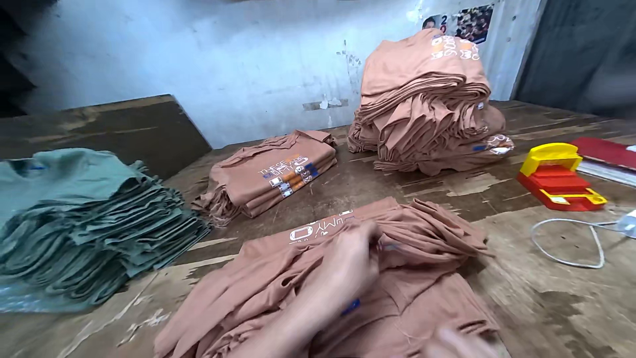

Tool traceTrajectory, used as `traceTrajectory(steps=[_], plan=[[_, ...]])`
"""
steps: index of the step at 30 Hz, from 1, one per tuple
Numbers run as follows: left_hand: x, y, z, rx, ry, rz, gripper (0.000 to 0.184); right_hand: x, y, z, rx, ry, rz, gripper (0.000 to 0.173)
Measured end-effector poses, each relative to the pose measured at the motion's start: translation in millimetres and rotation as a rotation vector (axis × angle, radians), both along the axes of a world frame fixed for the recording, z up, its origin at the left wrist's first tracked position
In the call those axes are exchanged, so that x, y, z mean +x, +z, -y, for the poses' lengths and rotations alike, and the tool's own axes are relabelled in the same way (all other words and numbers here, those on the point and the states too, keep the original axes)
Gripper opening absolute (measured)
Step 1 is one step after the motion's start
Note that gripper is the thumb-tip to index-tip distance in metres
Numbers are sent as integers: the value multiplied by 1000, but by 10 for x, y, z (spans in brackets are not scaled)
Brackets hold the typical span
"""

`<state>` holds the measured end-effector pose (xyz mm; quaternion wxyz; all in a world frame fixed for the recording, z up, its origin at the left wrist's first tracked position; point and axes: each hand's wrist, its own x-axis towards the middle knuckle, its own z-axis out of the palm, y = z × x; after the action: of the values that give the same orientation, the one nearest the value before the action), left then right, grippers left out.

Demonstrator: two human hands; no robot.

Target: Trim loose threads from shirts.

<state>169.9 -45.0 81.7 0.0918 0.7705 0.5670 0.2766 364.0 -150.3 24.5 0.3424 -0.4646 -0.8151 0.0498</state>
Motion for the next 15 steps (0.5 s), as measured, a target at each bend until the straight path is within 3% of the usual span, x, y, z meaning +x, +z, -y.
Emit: traceTrajectory(steps=[2,5,7,10,13,15], plan=[[32,-100,-198,323,94,-34,26,-57,88,-220,114,-87,136,27],[-41,-296,-418,588,-148,-100,20,-68,-60,-437,184,-39,164,11],[-130,-386,-430,574,-244,-143,12,-12,3,-301,43,47,146,13],[-255,-532,-288,485,-259,-76,16,23,7,-103,-139,42,77,21],[-378,-637,-304,453,-279,-20,23,-108,-82,-110,-109,-118,-169,37],[-460,-659,-319,415,-281,-4,27,-243,-129,-142,-78,-248,-212,39]])
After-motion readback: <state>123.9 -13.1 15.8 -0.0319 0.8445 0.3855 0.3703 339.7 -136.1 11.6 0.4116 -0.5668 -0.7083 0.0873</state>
